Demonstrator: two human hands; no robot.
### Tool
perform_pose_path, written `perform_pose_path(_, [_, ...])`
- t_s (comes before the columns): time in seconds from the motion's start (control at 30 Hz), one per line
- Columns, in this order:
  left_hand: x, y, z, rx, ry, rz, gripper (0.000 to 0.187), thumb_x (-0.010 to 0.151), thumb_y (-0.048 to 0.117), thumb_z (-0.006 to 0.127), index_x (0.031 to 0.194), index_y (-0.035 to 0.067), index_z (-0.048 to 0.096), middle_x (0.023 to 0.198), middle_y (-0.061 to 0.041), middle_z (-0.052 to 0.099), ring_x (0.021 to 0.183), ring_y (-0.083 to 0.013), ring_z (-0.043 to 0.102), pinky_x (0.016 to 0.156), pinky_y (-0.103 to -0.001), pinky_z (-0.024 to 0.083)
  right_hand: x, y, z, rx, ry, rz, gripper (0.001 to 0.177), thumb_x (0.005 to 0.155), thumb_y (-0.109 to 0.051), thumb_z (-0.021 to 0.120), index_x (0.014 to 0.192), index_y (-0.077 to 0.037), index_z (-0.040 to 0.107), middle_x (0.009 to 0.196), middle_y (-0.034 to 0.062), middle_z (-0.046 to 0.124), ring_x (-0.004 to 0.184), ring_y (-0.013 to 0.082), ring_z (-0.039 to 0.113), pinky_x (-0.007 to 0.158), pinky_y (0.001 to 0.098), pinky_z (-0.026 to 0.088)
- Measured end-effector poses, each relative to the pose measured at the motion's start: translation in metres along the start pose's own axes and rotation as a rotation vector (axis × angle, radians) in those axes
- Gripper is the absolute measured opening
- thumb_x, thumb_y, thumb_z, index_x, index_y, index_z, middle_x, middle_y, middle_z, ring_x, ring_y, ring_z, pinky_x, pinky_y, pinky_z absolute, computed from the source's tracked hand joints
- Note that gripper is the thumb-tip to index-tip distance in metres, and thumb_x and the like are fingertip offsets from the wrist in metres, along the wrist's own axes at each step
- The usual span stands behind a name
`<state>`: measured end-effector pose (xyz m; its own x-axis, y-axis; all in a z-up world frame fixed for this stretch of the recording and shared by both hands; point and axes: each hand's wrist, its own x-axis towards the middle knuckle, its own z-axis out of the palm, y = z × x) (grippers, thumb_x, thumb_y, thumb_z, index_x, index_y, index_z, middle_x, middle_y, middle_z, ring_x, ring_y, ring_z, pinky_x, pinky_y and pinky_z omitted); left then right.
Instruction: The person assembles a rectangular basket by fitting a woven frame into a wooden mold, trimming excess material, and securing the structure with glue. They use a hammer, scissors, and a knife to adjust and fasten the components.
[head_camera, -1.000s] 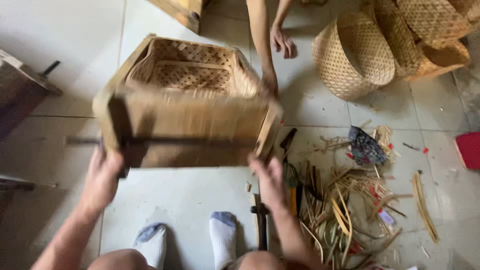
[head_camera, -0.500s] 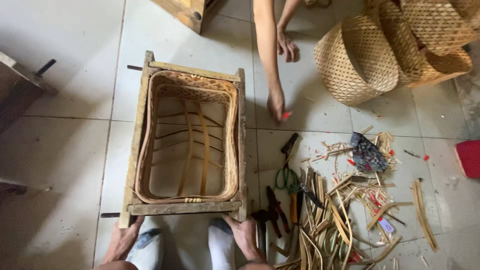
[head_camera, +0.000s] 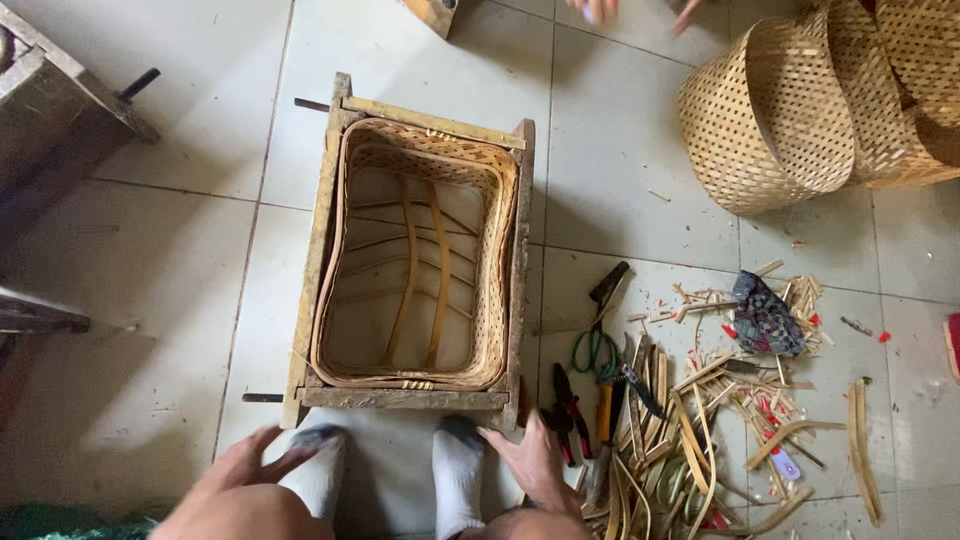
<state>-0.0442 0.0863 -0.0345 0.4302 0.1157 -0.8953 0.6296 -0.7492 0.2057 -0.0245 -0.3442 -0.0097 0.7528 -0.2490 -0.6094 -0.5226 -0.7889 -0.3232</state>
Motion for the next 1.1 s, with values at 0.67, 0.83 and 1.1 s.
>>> perform_pose_path(0.67, [-0.038,0.111,-0.036,-0.049,1.058,1.023,0.105,0.084,0.050,0.070,0.162,0.002,0.019,0.154,-0.038,0.040,0.143,-0.0454,0.041,0.119,-0.054,0.033,-0.011,0.004,0.014,0.073,0.035,0.005,0.081,0.090,-0.056,0.068,0.141,0.004,0.047,0.138,0.0303,0.056,0.129,0.0414,0.056,0.109,0.0444,0.045])
perform_pose_path(0.83, [-0.034,0.122,-0.033,0.448,0.789,1.364,0.088,0.085,0.054,0.060,0.153,0.008,0.029,0.145,-0.018,0.053,0.137,-0.0294,0.045,0.118,-0.056,0.026,-0.022,-0.012,-0.009,0.108,-0.032,0.012,0.061,0.092,-0.052,0.062,0.124,0.000,0.060,0.119,0.0259,0.071,0.111,0.0378,0.069,0.096,0.0448,0.055])
perform_pose_path(1.1, [-0.047,0.138,-0.040,0.549,0.402,1.071,0.058,0.099,0.045,0.057,0.145,0.013,0.042,0.114,-0.007,0.068,0.106,-0.0243,0.063,0.101,-0.039,0.045,-0.048,-0.035,-0.033,0.116,0.319,-0.304,0.087,0.077,-0.044,0.084,0.143,0.001,0.052,0.137,0.0276,0.058,0.127,0.0400,0.056,0.102,0.0463,0.046])
